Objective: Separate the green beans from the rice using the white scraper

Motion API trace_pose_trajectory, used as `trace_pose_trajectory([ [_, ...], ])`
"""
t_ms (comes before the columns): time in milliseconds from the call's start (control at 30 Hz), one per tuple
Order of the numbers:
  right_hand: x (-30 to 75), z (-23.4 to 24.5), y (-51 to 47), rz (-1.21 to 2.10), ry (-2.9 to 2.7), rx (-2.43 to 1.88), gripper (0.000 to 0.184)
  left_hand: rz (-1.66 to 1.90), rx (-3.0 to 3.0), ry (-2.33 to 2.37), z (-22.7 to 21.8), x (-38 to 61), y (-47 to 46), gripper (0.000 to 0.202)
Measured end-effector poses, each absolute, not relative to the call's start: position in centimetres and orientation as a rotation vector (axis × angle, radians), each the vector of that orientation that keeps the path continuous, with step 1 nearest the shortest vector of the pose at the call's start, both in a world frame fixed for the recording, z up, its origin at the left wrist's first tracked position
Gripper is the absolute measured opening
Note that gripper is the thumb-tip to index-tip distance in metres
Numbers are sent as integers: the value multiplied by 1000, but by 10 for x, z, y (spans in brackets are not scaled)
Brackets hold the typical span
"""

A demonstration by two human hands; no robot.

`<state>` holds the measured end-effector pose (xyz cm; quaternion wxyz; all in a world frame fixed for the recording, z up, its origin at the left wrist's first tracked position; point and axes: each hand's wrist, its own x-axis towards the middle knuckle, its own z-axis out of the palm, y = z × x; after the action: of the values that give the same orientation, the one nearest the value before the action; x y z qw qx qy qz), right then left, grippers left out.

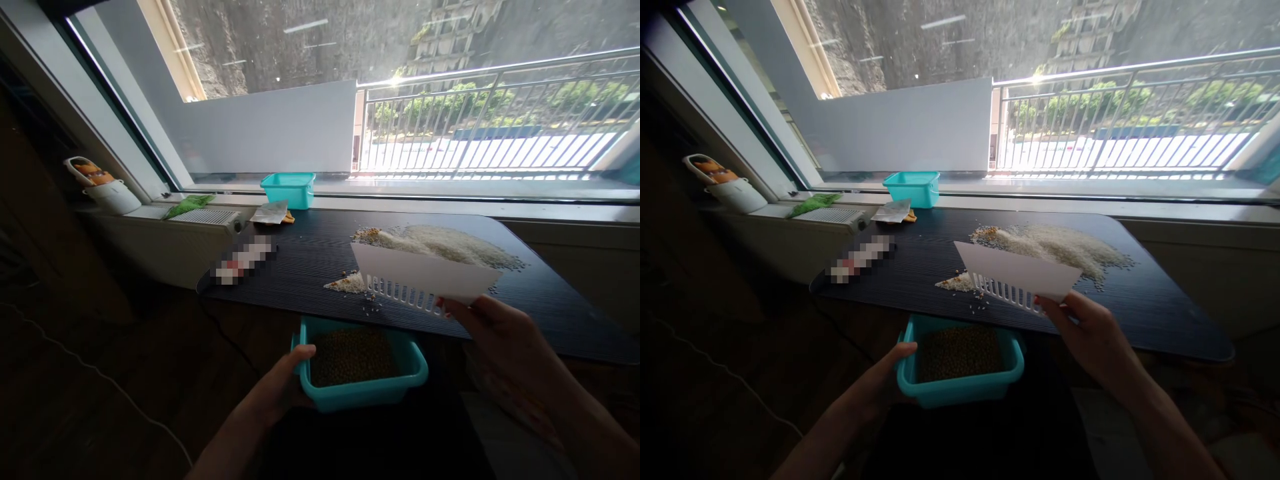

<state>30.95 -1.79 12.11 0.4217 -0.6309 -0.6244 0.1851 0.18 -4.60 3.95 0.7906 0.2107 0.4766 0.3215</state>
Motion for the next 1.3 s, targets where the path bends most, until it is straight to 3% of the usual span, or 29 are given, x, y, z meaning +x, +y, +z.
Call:
trace_pose_trajectory([
  [233,317,117,-32,487,-1410,-1664,31,685,439,1004,38,5,-47,57],
  [467,292,96,-49,710,-1413,-1511,29,669,439,987,36,9,-46,58],
  [733,316,93,-51,460,-1155,-1690,30,674,448,1027,41,10,-47,57],
  [1300,302,94,-52,585,-1166,-1548,31,680,445,1033,38,8,-46,58],
])
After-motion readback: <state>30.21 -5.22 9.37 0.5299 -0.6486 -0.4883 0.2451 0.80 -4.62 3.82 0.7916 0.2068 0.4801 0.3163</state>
